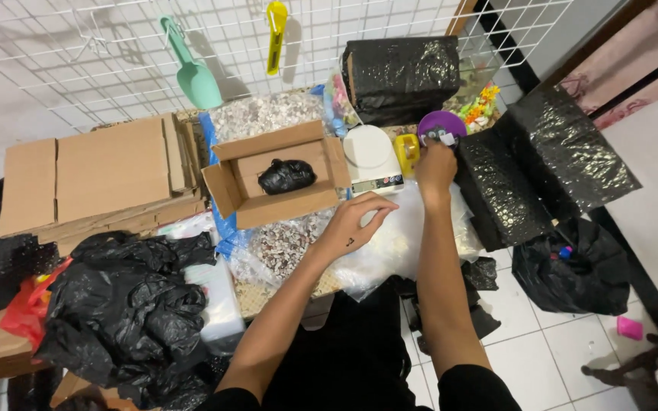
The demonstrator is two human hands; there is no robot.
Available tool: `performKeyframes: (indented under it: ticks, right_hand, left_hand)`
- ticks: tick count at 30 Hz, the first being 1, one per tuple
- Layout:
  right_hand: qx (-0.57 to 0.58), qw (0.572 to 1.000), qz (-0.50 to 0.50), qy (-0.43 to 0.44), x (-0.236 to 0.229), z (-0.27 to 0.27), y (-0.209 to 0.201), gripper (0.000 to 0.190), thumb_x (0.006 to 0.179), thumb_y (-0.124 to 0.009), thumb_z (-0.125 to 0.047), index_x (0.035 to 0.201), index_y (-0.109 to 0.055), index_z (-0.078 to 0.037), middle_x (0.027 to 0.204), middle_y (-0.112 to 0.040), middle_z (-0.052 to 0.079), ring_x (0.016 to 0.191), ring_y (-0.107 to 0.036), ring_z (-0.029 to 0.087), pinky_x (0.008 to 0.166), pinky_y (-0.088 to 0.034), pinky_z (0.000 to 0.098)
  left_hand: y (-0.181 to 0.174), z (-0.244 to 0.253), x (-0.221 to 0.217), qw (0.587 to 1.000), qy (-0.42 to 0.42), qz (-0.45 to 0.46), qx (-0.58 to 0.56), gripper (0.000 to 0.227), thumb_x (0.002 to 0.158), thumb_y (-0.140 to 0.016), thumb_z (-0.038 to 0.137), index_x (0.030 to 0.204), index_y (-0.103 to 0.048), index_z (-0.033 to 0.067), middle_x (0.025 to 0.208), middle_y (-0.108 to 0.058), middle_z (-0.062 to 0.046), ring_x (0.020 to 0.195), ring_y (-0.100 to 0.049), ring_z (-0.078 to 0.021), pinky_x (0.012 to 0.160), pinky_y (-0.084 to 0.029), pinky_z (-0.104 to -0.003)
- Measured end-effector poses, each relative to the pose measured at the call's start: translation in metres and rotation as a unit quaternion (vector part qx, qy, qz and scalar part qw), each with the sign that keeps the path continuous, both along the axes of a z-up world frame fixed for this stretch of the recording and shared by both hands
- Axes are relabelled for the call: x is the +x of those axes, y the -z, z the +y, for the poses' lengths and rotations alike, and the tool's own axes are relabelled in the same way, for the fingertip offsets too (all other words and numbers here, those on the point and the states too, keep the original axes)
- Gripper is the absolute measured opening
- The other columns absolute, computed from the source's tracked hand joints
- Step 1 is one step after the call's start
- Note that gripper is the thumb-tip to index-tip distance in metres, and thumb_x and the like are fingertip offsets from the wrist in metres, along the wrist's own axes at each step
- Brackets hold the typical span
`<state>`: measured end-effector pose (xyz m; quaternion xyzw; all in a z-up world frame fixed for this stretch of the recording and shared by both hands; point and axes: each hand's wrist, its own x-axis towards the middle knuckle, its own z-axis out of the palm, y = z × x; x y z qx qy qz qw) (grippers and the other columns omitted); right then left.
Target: The person places a small black plastic bag into a cardboard box, closes the box, and seals it with tape. Then the person wraps the sealed box in black bubble wrap and secures the wrap with a utility knife.
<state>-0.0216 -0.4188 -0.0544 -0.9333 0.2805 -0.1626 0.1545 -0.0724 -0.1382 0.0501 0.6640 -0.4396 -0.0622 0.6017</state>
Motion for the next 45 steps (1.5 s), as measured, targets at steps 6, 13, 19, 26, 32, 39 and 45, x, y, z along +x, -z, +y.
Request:
performKeyframes:
  ticks: [6, 13, 19, 26, 32, 39, 45]
  right_hand:
    - [-0.050, 0.996, -0.059, 0.043, 0.002, -0.008, 0.001, 0.018, 0.092, -0.067, -0.014, 0.102, -0.081, -0.019, 0.087, -0.074, 0.010, 0.081, -0.074, 0.040, 0.071, -0.061, 0.0527]
    - [-0.102, 0.986, -0.105, 0.075, 0.003, -0.005, -0.011, 0.004, 0.086, -0.078, -0.017, 0.090, -0.076, -0.019, 0.081, -0.067, 0.006, 0.078, -0.071, 0.036, 0.071, -0.059, 0.0502]
    - [-0.080, 0.982, -0.157, 0.062, -0.004, 0.000, -0.015, 0.013, 0.087, -0.084, -0.018, 0.087, -0.072, -0.013, 0.080, -0.062, 0.004, 0.080, -0.071, 0.035, 0.075, -0.057, 0.0495]
    - [-0.056, 0.932, -0.351, -0.063, -0.025, 0.013, -0.047, 0.015, 0.086, -0.077, 0.004, 0.093, -0.071, -0.008, 0.079, -0.067, 0.009, 0.068, -0.073, 0.030, 0.057, -0.058, 0.0377]
    - [0.111, 0.847, -0.495, -0.160, -0.059, 0.134, -0.129, 0.008, 0.094, -0.077, 0.006, 0.098, -0.073, 0.000, 0.093, -0.070, 0.015, 0.076, -0.076, 0.032, 0.057, -0.062, 0.0346]
    - [0.202, 0.799, -0.450, -0.343, -0.073, 0.229, -0.148, 0.017, 0.087, -0.077, 0.014, 0.099, -0.075, 0.001, 0.107, -0.074, 0.022, 0.101, -0.073, 0.037, 0.084, -0.060, 0.0422]
    - [0.238, 0.819, -0.360, -0.379, -0.068, 0.276, -0.133, 0.022, 0.087, -0.079, 0.005, 0.105, -0.079, -0.006, 0.117, -0.075, 0.011, 0.105, -0.074, 0.028, 0.084, -0.063, 0.0331]
  left_hand:
    - [-0.002, 0.005, -0.013, 0.999, 0.014, 0.033, -0.007, 0.016, 0.102, -0.062, 0.007, 0.111, -0.075, 0.0073, 0.103, -0.074, -0.015, 0.099, -0.073, -0.0324, 0.088, -0.058, -0.045]
    - [-0.007, 0.029, -0.010, 0.998, -0.002, 0.052, -0.021, 0.017, 0.104, -0.061, 0.007, 0.112, -0.075, 0.0060, 0.101, -0.074, -0.017, 0.098, -0.072, -0.0344, 0.090, -0.057, -0.047]
    - [0.001, 0.038, -0.007, 0.998, -0.007, 0.056, -0.023, 0.017, 0.104, -0.061, 0.012, 0.112, -0.076, 0.0098, 0.100, -0.075, -0.012, 0.098, -0.072, -0.0297, 0.090, -0.057, -0.045]
    - [-0.018, 0.054, -0.010, 0.994, 0.007, 0.095, -0.047, 0.016, 0.102, -0.065, 0.012, 0.113, -0.076, 0.0077, 0.100, -0.075, -0.015, 0.097, -0.073, -0.0297, 0.089, -0.059, -0.045]
    - [0.009, 0.067, 0.010, 0.979, -0.139, 0.120, -0.083, 0.020, 0.101, -0.067, 0.018, 0.117, -0.076, 0.0127, 0.092, -0.075, -0.007, 0.088, -0.074, -0.0189, 0.082, -0.062, -0.036]
    - [-0.030, 0.123, 0.017, 0.961, -0.261, 0.034, -0.088, 0.017, 0.104, -0.063, 0.017, 0.111, -0.077, 0.0110, 0.093, -0.076, -0.007, 0.089, -0.073, -0.0186, 0.081, -0.058, -0.033]
    - [-0.016, 0.135, 0.016, 0.933, -0.257, 0.207, -0.142, 0.034, 0.095, -0.073, 0.009, 0.128, -0.067, 0.0036, 0.103, -0.073, -0.012, 0.087, -0.069, -0.0106, 0.079, -0.059, -0.022]
